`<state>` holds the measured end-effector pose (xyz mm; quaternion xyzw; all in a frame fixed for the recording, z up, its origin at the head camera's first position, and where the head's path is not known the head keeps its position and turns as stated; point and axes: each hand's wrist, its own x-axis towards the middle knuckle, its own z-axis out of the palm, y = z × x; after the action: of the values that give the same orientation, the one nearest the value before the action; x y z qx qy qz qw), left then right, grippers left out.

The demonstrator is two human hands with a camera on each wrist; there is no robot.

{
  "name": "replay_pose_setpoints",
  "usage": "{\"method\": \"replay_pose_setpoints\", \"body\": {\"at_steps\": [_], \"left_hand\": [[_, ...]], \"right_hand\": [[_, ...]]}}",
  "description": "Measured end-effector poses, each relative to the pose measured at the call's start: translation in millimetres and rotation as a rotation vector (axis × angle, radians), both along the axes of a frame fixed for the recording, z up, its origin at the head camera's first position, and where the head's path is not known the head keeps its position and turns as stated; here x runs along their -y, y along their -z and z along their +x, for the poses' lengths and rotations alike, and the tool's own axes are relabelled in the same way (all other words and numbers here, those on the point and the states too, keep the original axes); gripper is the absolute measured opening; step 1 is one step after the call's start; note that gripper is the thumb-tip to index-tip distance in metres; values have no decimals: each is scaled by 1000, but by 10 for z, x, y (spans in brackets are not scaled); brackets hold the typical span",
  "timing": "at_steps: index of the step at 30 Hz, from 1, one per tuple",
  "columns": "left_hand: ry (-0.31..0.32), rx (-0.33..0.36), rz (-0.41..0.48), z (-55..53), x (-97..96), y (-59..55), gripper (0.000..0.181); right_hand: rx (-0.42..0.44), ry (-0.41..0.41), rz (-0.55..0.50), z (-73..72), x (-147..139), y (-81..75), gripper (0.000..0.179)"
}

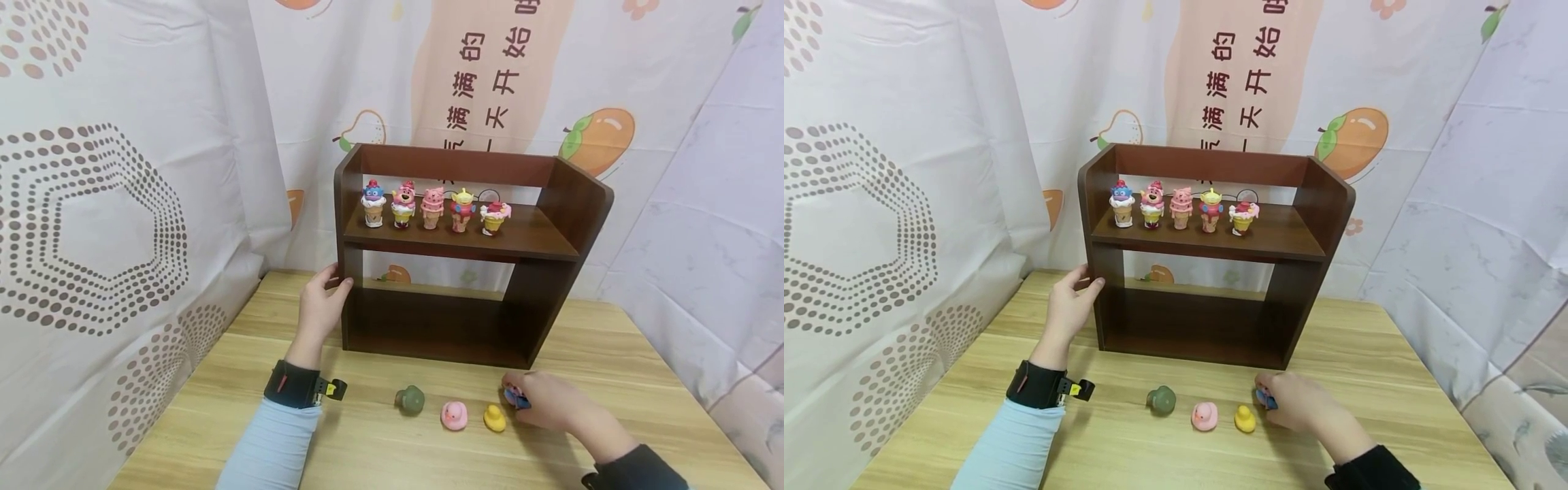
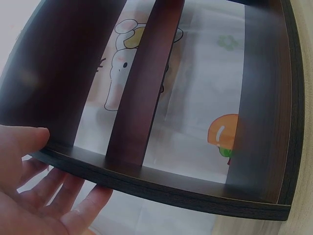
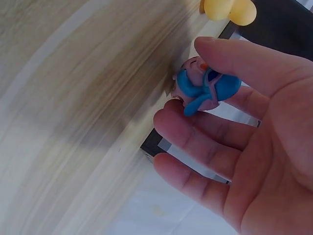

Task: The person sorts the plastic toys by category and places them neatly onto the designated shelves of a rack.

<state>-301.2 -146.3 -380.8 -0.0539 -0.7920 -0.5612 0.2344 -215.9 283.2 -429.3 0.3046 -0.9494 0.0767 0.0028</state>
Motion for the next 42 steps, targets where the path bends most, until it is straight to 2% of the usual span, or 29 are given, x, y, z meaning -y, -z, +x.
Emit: {"method": "replay_pose_setpoints", "body": {"at_steps": [9,22,42], "left_hand": [[-2,-3,-12,-5,9,7,43],[-9,-13,-16,-19,12,18,42],[-8,-4,-23,6,4,7,43]], "right_hand": [[-26,7,-6,15,3,-30,37],[31,67,-32,25,4,-63,37],[-8,37,-107,5,-19,-73,25]]}}
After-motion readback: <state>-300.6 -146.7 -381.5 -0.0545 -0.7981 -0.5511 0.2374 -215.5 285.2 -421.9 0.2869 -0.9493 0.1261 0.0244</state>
